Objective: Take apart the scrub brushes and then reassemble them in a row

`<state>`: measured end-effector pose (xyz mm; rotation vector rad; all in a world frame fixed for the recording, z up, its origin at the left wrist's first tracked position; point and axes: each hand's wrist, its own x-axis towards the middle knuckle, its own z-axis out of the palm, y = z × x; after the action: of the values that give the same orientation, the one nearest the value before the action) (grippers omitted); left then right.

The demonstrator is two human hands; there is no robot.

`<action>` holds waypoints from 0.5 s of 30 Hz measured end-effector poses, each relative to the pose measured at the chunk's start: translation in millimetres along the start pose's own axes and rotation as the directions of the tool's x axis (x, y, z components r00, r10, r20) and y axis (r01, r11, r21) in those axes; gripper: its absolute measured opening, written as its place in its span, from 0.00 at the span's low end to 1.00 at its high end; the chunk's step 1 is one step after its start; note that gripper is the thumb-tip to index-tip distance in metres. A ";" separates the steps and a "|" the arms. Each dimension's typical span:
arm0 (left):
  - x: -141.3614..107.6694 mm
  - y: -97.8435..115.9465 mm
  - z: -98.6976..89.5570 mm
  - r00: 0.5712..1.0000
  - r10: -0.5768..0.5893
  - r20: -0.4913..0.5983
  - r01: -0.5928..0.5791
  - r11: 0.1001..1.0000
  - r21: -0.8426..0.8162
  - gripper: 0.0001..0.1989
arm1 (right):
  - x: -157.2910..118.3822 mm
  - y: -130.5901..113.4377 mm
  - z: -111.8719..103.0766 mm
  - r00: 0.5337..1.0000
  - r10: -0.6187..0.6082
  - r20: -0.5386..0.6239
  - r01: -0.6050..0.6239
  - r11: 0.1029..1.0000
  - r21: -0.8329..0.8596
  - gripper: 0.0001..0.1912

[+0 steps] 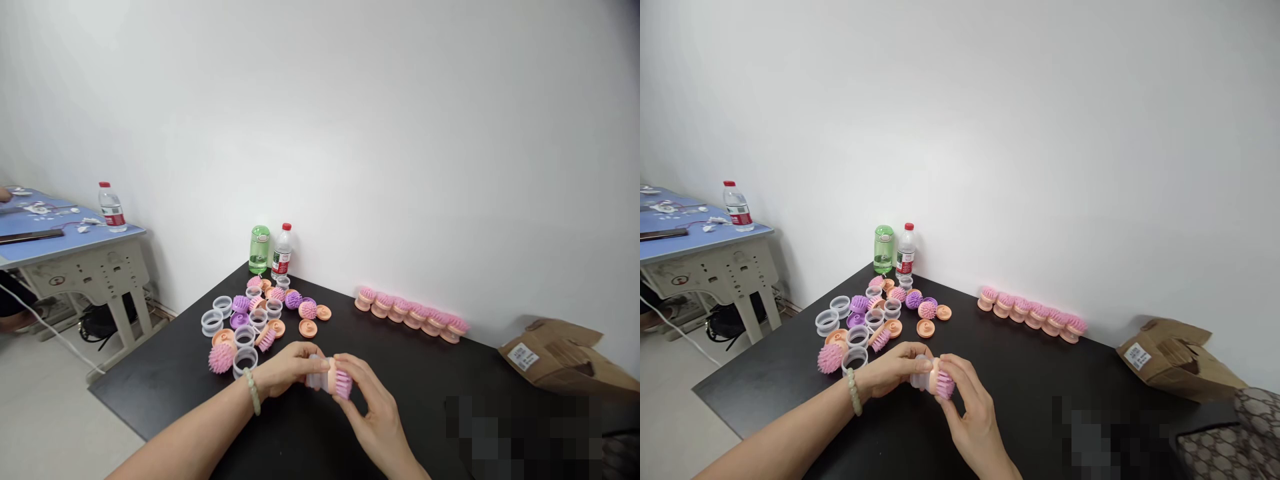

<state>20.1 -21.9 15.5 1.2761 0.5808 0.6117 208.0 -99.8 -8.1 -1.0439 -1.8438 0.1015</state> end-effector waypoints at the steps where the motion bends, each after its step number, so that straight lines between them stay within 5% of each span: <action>1: 0.4 -0.9 0.3 1.000 -0.007 0.000 0.007 1.000 0.004 0.24 | -1.1 0.6 1.1 1.000 0.021 -0.003 -0.021 1.000 0.006 0.17; 4: 1.8 -3.9 0.4 0.997 0.078 0.011 -0.078 0.997 0.027 0.23 | -4.8 4.8 6.7 0.973 0.227 -0.036 -0.223 0.972 0.076 0.18; 8: 3.7 -7.3 -0.4 0.951 0.307 0.018 -0.306 0.937 0.168 0.26 | -3.5 5.2 13.2 0.819 0.566 0.092 -0.548 0.726 0.415 0.23; 11: 4.0 -8.9 -0.2 0.914 0.405 0.042 -0.398 0.870 0.292 0.29 | 2.9 -2.2 13.0 0.763 0.612 0.208 -0.601 0.551 0.579 0.21; 15: 3.9 -9.5 -0.6 0.924 0.382 -0.035 -0.352 0.881 0.314 0.35 | 9.4 -10.0 10.3 0.747 0.642 0.172 -0.586 0.515 0.626 0.21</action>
<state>23.4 -20.5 5.8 1.6752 0.5273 0.9307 192.4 -95.9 -2.0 -1.1073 -1.1028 1.0522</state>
